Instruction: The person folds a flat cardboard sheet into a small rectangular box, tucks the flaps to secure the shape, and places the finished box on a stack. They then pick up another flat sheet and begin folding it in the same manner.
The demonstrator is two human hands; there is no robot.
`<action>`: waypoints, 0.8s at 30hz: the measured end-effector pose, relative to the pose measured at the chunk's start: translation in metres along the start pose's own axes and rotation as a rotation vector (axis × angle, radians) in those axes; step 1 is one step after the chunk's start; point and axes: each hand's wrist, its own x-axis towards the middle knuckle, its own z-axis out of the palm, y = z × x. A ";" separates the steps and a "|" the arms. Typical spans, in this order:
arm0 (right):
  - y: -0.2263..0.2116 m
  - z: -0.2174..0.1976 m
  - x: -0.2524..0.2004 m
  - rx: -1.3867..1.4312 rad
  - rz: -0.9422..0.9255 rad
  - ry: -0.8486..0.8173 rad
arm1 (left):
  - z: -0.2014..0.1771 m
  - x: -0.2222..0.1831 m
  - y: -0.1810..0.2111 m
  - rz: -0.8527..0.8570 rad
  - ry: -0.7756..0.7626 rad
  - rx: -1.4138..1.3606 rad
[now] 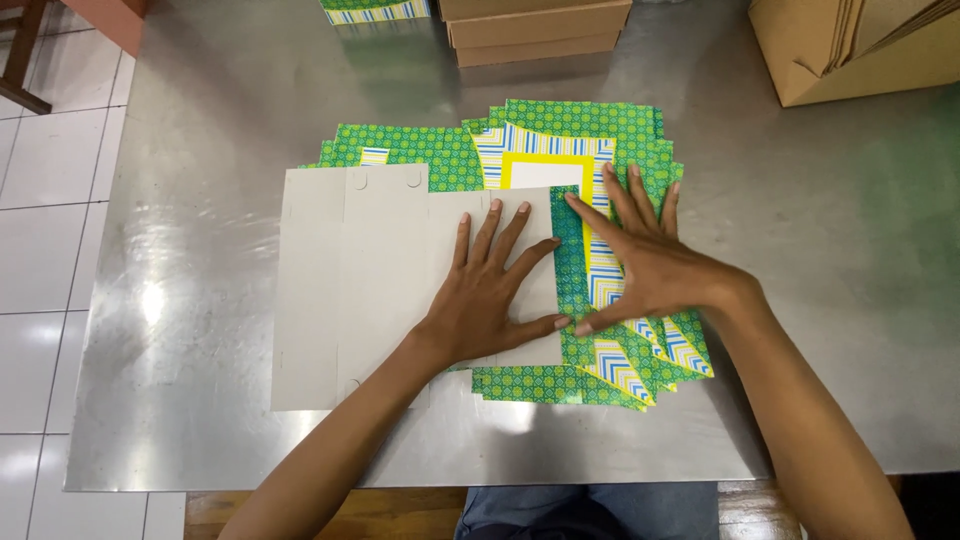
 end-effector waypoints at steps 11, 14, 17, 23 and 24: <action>0.034 0.013 0.026 0.076 -0.010 0.434 | 0.000 -0.001 0.000 0.008 0.004 0.008; 0.035 0.020 0.031 0.048 0.030 0.536 | 0.000 -0.002 0.000 0.013 0.015 0.001; 0.036 0.020 0.032 0.031 0.057 0.539 | -0.002 -0.003 0.002 0.012 0.009 -0.007; 0.019 -0.002 0.018 0.059 0.040 0.355 | -0.005 -0.001 0.002 0.006 -0.021 -0.006; 0.015 -0.005 0.015 0.066 0.036 0.302 | -0.005 -0.001 0.002 0.004 -0.031 -0.008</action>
